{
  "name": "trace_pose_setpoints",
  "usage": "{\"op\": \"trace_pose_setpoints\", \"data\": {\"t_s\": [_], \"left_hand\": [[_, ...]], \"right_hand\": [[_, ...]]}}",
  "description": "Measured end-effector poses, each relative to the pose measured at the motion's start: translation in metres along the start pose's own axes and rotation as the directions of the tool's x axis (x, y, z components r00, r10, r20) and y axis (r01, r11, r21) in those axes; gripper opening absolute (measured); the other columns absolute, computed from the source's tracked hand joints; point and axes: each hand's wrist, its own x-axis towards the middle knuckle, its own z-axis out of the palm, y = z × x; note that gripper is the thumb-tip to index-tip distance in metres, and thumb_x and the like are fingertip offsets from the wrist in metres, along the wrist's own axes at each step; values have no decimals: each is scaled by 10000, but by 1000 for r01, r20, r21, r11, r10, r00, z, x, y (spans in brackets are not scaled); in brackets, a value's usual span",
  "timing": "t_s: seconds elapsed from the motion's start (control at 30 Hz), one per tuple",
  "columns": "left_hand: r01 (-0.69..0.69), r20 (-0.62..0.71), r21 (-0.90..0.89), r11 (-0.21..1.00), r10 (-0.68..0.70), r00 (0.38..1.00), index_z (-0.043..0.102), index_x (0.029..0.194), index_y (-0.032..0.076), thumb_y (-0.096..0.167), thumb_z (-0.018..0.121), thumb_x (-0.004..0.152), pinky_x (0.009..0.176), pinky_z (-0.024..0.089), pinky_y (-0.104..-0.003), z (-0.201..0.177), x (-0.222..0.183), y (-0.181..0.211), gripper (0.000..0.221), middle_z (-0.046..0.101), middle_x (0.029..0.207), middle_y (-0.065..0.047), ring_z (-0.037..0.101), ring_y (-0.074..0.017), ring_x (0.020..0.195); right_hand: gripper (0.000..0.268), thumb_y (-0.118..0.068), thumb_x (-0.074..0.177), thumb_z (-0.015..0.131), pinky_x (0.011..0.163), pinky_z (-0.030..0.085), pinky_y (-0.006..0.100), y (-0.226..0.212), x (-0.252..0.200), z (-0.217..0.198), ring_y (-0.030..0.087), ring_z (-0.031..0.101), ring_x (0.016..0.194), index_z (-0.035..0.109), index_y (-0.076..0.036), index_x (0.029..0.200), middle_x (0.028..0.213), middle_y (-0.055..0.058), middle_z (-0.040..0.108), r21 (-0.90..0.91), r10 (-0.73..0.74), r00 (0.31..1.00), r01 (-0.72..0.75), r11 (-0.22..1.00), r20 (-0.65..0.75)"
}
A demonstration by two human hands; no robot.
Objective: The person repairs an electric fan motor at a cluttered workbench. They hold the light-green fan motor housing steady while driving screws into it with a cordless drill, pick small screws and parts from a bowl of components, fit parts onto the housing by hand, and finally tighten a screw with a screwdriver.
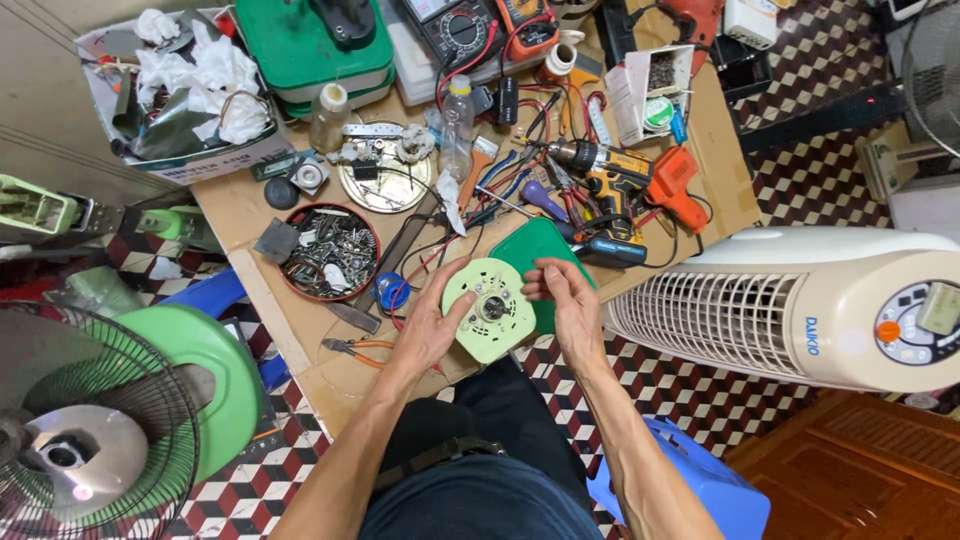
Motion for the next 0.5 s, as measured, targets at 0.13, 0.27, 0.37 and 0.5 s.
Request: {"op": "trace_pose_setpoints", "data": {"t_s": [0.13,0.27,0.37,0.5], "left_hand": [[-170,-150,120,978,187,971,542,1406,86,189,661,969,1100,421,-429,12,-13,6,465,543,1433,-207,527,-370,1343],[-128,-281,301,945,216,935,618,1262,81,166,689,933,1062,435,-454,22,-20,10,347,541,1430,-209,528,-410,1311],[-71,-324,298,952,171,930,645,1198,86,165,696,927,1052,453,-450,29,-23,9,287,577,1429,-173,556,-391,1293],[-73,-382,399,914,238,893,631,1213,68,151,715,906,1034,457,-448,33,-31,21,329,614,1384,-176,581,-374,1240]], "right_hand": [[341,-254,1054,527,858,560,298,13,-9,-41,150,678,905,649,26,1206,1026,91,720,-20,-39,987,36,999,-156],[324,-251,1043,567,846,546,294,23,18,-88,153,664,884,658,32,1171,1002,89,722,-50,-105,954,95,994,-281],[326,-270,1041,582,849,526,283,18,49,-127,145,655,893,668,27,1145,999,76,719,-160,-173,935,128,979,-310],[335,-300,1040,589,828,496,287,12,101,-171,145,634,884,692,6,1130,968,78,711,-400,-226,919,84,913,-322]]}}
